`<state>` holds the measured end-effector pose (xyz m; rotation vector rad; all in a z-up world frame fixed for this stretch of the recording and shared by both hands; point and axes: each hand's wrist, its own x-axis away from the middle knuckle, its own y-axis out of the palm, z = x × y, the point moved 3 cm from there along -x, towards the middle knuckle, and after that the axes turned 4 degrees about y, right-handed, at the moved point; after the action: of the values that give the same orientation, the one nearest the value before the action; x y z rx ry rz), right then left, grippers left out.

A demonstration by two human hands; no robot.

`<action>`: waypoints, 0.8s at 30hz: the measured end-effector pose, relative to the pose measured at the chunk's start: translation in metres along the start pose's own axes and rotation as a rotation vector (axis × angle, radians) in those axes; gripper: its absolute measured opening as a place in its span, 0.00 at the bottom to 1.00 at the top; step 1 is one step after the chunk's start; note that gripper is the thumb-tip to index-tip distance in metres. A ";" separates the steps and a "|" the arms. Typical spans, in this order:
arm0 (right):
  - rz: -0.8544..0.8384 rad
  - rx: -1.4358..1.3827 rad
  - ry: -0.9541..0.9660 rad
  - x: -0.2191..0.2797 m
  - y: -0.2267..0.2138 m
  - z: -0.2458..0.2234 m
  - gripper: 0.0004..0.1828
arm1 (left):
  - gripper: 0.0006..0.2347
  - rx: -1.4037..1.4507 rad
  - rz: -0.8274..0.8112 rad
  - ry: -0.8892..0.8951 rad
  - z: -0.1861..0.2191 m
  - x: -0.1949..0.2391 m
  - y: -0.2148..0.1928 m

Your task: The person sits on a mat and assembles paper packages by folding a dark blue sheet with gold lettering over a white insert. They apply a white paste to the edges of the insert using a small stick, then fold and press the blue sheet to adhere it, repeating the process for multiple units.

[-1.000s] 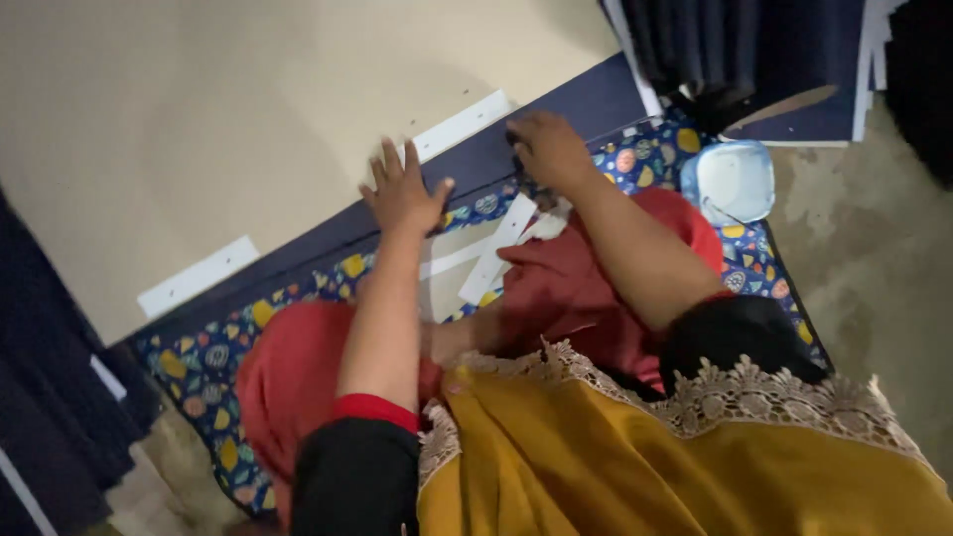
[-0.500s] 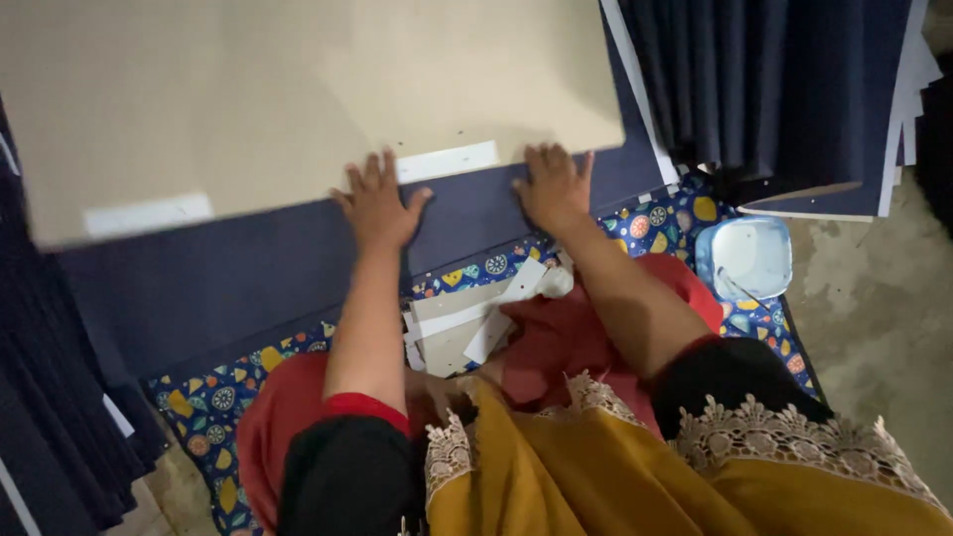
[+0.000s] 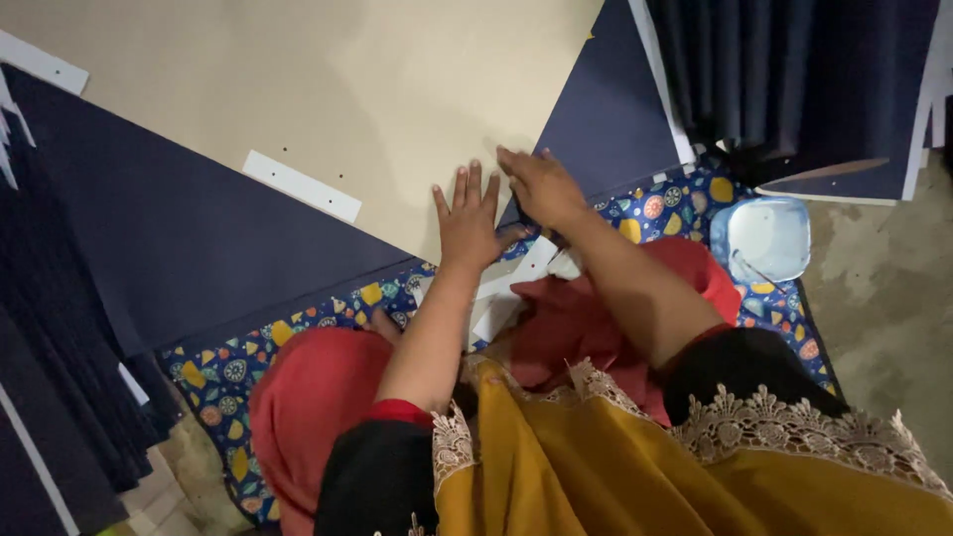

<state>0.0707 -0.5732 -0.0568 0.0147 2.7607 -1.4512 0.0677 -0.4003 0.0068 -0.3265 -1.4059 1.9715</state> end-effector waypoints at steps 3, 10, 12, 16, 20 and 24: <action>0.142 0.075 0.015 0.008 0.011 0.018 0.27 | 0.42 -0.076 -0.049 -0.036 -0.010 0.005 0.014; -0.151 0.254 0.140 0.013 -0.029 -0.017 0.37 | 0.26 -0.092 -0.305 0.053 -0.077 0.021 0.024; -0.165 0.292 0.173 0.017 -0.023 -0.014 0.36 | 0.23 -0.096 -0.368 0.074 -0.091 0.038 0.021; 0.026 0.449 0.074 0.032 -0.003 -0.006 0.11 | 0.17 -0.154 -0.325 0.007 -0.112 0.066 0.019; 0.139 0.584 -0.078 0.047 0.029 0.005 0.02 | 0.12 -0.381 0.006 0.009 -0.146 0.093 0.031; 0.415 0.594 -0.301 0.062 0.000 -0.034 0.09 | 0.16 -0.332 0.098 0.061 -0.141 0.114 -0.007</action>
<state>0.0083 -0.5450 -0.0387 0.3254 1.8698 -1.8803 0.0660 -0.2208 -0.0204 -0.6109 -1.7061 1.7828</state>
